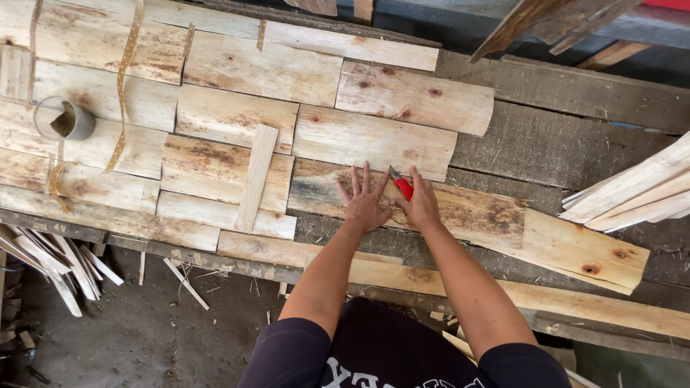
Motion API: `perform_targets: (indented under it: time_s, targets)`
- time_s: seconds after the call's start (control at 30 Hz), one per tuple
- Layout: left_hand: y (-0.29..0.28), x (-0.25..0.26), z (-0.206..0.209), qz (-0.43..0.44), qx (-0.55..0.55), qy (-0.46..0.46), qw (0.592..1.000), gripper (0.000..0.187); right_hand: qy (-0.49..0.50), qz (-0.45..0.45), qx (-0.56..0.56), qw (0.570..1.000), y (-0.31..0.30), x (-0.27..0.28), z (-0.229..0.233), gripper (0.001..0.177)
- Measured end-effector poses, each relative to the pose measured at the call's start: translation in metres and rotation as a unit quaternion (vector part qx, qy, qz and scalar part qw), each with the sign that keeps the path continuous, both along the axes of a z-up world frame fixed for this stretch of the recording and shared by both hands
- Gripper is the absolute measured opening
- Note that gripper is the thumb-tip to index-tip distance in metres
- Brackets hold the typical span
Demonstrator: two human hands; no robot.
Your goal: Shave or score thin pieces of wood with a utility knife to fit them together.
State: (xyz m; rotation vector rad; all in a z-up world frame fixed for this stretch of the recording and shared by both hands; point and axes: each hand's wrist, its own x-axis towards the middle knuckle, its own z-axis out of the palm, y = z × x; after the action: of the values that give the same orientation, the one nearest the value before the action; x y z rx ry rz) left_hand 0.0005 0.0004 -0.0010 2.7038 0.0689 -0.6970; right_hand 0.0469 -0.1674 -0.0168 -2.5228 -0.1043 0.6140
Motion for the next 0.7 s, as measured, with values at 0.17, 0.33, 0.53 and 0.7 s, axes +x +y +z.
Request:
perform_targets:
  time_s: [0.17, 0.33, 0.53, 0.7]
  targets:
    - [0.0, 0.006, 0.022, 0.003, -0.005, 0.069, 0.998, 0.132, -0.008, -0.006, 0.014, 1.0, 0.0, -0.002, 0.001, 0.118]
    - [-0.006, 0.005, 0.007, 0.0, 0.017, 0.063, 0.998, 0.138, -0.007, -0.014, 0.03, 0.999, -0.004, -0.004, -0.004, 0.117]
    - [-0.008, 0.01, 0.006, -0.024, 0.057, 0.097, 0.993, 0.138, -0.041, 0.002, 0.038, 0.998, -0.002, -0.003, -0.001, 0.114]
    - [-0.01, 0.009, 0.006, -0.014, 0.061, 0.094, 0.994, 0.136, 0.0, 0.007, 0.031, 0.999, -0.008, -0.005, 0.001, 0.112]
